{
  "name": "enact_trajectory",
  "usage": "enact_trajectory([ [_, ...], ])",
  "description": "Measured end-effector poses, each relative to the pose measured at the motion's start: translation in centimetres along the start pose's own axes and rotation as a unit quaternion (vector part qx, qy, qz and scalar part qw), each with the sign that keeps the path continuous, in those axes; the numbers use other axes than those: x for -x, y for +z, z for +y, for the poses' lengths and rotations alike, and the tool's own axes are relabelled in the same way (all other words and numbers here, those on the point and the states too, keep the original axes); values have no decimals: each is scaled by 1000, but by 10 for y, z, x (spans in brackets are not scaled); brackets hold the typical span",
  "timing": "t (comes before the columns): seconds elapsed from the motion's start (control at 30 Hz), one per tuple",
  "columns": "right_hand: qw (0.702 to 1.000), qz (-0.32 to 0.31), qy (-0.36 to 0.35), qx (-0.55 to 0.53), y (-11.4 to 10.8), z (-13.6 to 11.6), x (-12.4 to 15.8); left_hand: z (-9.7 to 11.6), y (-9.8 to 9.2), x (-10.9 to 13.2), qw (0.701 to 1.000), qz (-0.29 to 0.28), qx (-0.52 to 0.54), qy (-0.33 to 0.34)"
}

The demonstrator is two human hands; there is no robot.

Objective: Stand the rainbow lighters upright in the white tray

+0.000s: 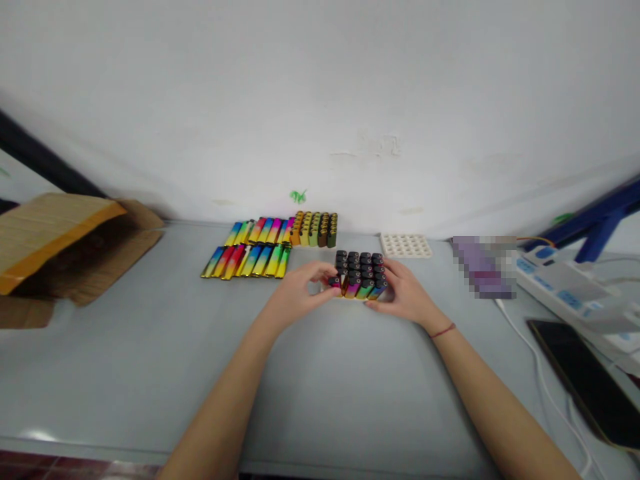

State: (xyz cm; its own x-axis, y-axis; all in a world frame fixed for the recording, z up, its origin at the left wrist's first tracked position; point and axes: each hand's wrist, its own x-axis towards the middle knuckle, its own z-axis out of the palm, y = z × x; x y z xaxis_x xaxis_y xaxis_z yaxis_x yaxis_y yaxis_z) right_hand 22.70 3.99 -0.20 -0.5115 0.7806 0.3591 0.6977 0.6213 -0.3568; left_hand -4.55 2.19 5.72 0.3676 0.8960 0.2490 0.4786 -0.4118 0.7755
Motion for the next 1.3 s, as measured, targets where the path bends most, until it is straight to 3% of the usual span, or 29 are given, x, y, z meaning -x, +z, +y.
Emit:
enact_trajectory([
  [0.2,1000,1,5,-10,0,-1,0,1,0,1,1000,-13,-25,5],
  [0.47,1000,6,3,-3,2,1,1,1,-1,0,996,0,-44,78],
  [0.67,1000,8,-2,5,3,3,2,0,-8,2,996,-11,-53,70],
  [0.73,1000,7,0,3,3,3,2,0,-17,3,998,0,-63,32],
  [0.87,1000,4,5,-1,2,3,1,-3,-45,7,988,24,-109,-107],
  [1.0,1000,7,8,0,2,3,1,-14,-66,12,964,-46,-154,-213],
  [1.17,1000,9,8,-1,2,3,2,-24,-60,17,933,-95,-178,-299],
  [1.3,1000,5,7,8,2,2,1,-26,-47,16,920,-105,-223,-306],
])
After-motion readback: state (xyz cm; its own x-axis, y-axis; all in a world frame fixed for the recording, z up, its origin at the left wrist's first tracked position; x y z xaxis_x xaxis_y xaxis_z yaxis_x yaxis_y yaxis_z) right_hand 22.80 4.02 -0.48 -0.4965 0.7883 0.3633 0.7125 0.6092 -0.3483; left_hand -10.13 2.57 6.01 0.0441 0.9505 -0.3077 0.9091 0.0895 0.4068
